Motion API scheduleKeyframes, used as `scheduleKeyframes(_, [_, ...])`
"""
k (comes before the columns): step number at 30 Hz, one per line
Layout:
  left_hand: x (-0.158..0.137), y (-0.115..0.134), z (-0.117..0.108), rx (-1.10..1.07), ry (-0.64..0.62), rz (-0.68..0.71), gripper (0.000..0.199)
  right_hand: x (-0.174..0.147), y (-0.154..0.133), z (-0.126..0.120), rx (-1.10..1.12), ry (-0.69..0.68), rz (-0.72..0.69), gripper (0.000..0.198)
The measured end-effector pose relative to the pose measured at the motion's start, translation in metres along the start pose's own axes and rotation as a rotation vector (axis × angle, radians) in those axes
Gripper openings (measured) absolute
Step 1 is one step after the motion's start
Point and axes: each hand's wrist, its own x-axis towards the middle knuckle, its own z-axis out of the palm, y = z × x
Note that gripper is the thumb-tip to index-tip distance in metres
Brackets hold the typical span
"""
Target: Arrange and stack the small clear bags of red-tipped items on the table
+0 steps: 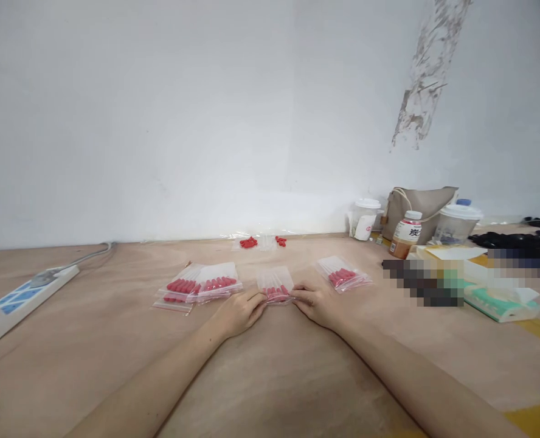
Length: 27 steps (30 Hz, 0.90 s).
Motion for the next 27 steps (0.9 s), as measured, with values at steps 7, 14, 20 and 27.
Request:
scheduleKeyframes(7, [-0.003,-0.006,0.011,-0.010,0.082,0.052,0.024,0.004,-0.006,0.002,0.050,-0.034,0.102,0.018])
scheduleKeyframes(14, [-0.002,-0.005,0.010,0.013,0.090,0.087,0.027,0.011,-0.017,0.000,-0.075,-0.023,0.110,0.018])
scheduleKeyframes(20, [-0.002,-0.005,0.010,-0.011,0.080,0.076,0.026,0.010,-0.014,0.002,-0.063,-0.050,0.125,0.017])
scheduleKeyframes(27, [-0.002,-0.006,0.011,-0.024,0.015,0.074,0.024,0.009,-0.007,0.020,0.108,-0.017,0.199,0.023])
